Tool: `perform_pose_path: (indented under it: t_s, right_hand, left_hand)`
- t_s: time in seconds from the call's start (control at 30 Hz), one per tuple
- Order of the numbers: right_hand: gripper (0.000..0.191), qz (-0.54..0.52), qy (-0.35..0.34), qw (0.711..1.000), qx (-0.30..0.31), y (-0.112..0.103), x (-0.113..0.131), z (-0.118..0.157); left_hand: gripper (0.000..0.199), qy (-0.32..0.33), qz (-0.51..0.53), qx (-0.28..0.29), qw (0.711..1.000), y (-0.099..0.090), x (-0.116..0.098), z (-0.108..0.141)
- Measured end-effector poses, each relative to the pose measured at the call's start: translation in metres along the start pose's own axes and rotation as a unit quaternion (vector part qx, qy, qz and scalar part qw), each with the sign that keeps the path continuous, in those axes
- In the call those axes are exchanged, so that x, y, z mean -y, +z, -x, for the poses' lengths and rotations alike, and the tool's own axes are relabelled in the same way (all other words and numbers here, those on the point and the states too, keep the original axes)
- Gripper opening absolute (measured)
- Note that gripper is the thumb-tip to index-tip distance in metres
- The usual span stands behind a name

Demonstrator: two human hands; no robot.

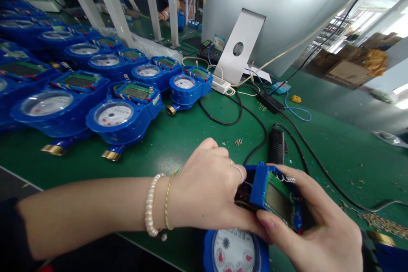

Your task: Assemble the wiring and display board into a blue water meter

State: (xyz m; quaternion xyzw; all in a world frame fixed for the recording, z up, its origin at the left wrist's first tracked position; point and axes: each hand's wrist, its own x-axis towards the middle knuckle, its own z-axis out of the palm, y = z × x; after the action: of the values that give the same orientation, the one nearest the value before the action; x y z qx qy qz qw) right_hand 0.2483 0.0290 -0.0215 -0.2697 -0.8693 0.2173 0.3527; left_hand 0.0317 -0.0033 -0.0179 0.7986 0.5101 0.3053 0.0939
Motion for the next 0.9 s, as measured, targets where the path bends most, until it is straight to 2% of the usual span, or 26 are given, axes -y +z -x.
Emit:
perform_pose_path:
  t_s: [0.2, 0.3, 0.43, 0.53, 0.63, 0.8, 0.9]
  right_hand:
    - [0.054, 0.002, -0.003, 1.0, 0.004, 0.003, 0.006, -0.003]
    - [0.055, 0.015, 0.007, 1.0, 0.0, 0.005, 0.008, -0.004]
    - [0.058, 0.017, -0.004, 0.998, 0.054, 0.003, 0.004, -0.004]
    - [0.056, 0.026, -0.033, 0.995, 0.088, 0.002, 0.003, -0.008]
    - [0.056, 0.031, -0.046, 0.995, 0.08, 0.004, 0.005, -0.015]
    - [0.057, 0.038, -0.045, 0.992, 0.109, 0.009, 0.008, -0.024]
    - [0.056, 0.05, -0.053, 0.993, 0.095, 0.012, 0.011, -0.027]
  left_hand:
    - [0.05, 0.014, -0.036, -0.074, 0.997, 0.009, 0.001, 0.003]
    - [0.042, 0.023, -0.046, -0.09, 0.995, 0.011, 0.002, 0.004]
    - [0.021, 0.015, -0.055, -0.071, 0.996, 0.011, 0.004, 0.005]
    - [0.014, 0.013, -0.057, -0.056, 0.997, 0.01, 0.004, 0.006]
    - [0.012, 0.004, -0.053, -0.049, 0.997, 0.008, 0.002, 0.007]
    - [0.009, -0.025, -0.053, -0.042, 0.997, 0.004, -0.001, 0.009]
    - [0.009, -0.05, -0.063, -0.035, 0.996, 0.002, -0.002, 0.009]
